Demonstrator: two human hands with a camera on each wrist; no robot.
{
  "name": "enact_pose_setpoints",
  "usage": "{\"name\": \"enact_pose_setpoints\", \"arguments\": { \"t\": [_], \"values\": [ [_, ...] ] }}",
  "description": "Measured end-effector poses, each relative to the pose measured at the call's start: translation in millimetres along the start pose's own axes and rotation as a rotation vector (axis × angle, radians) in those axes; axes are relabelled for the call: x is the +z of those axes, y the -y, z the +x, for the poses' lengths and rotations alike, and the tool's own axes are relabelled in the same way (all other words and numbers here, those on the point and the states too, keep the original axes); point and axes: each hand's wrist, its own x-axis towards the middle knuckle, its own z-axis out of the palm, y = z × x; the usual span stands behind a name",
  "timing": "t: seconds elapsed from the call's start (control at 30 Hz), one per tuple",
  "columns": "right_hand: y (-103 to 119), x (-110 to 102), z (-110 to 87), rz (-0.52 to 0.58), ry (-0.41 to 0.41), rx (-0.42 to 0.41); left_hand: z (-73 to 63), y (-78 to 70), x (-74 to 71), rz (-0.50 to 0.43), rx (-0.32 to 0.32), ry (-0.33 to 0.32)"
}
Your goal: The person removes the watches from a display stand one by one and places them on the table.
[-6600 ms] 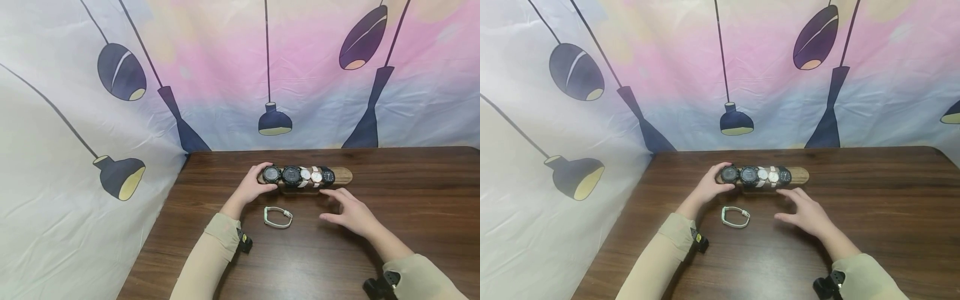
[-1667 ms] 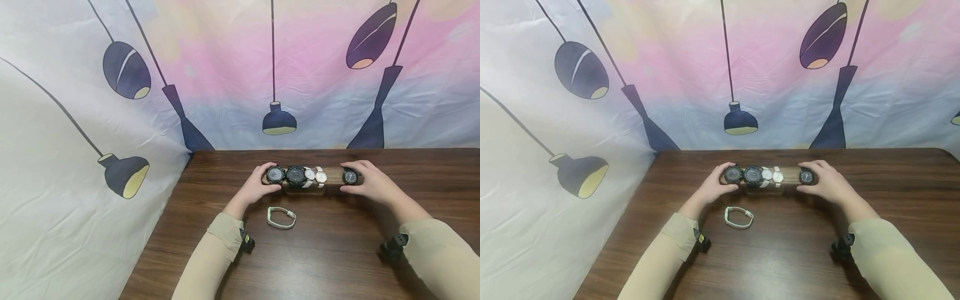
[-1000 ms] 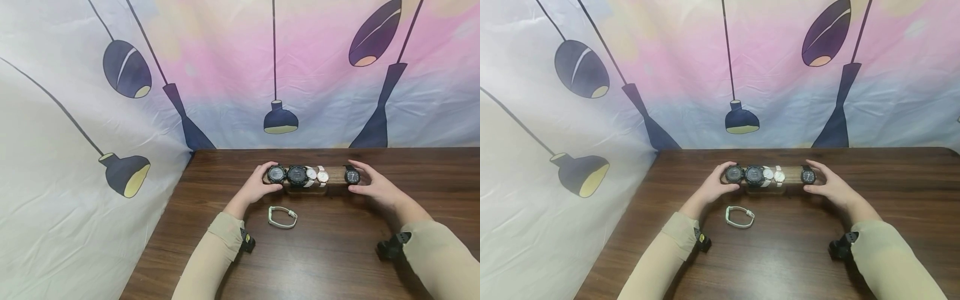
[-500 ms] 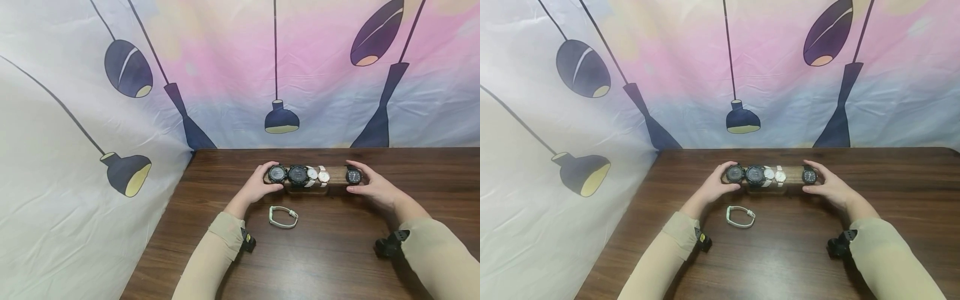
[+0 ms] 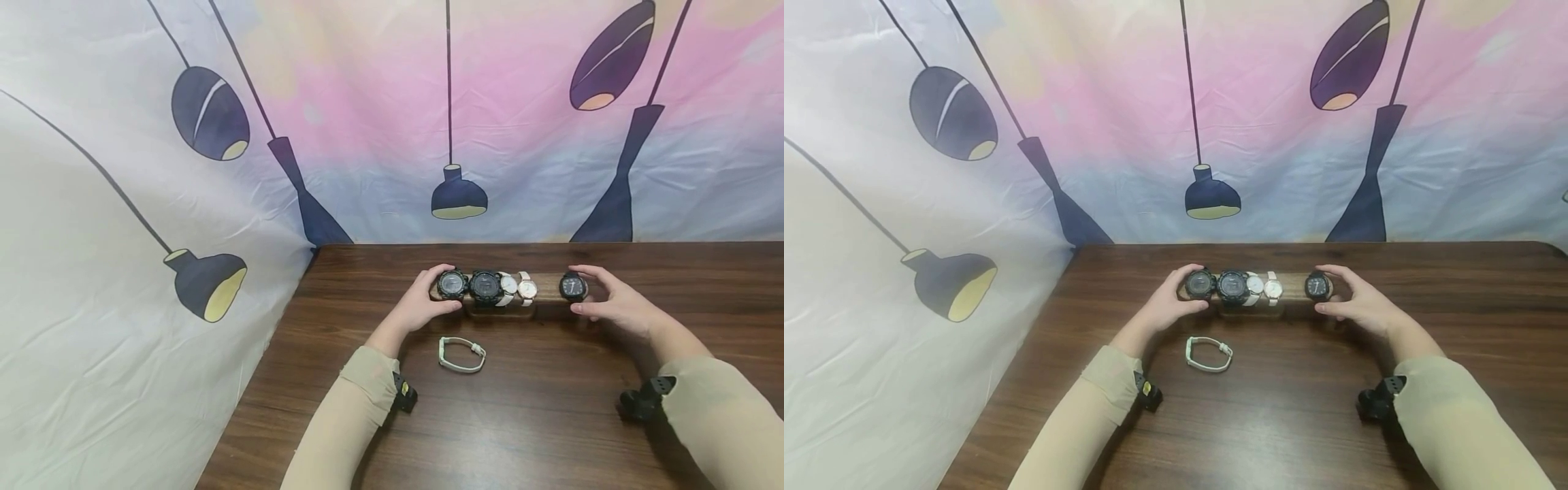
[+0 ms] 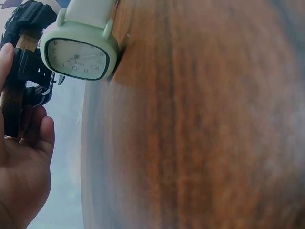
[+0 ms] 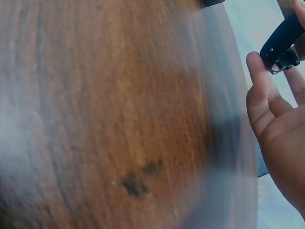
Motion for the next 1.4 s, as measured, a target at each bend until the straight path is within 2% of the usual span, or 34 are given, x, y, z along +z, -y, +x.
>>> {"name": "enact_pose_setpoints", "arguments": {
  "t": [0.23, 0.47, 0.67, 1.03, 1.27, 1.4],
  "values": [
    [4.0, -6.4, -5.0, -0.059, -0.033, 0.022, -0.7, -1.6, 0.2, 0.006, -0.003, 0.0],
    [8.0, -10.1, -15.8, -0.192, -0.078, 0.042, -1.3, -1.2, 0.2, 0.016, -0.002, -0.005],
    [10.8, -5.9, -28.6, -0.265, -0.126, 0.002, -2.3, -1.3, 0.2, 0.001, 0.0, -0.001],
    [9.2, 16.0, -43.0, -0.212, -0.198, -0.132, -1.7, 0.5, 0.4, -0.01, 0.008, -0.003],
    [13.8, 32.1, -47.8, -0.131, -0.159, -0.21, -1.6, 0.9, 0.4, -0.01, 0.016, -0.006],
    [17.9, 38.8, -47.7, -0.151, -0.152, -0.229, -1.8, 1.0, 0.5, -0.012, 0.017, -0.005]
  ]
}}
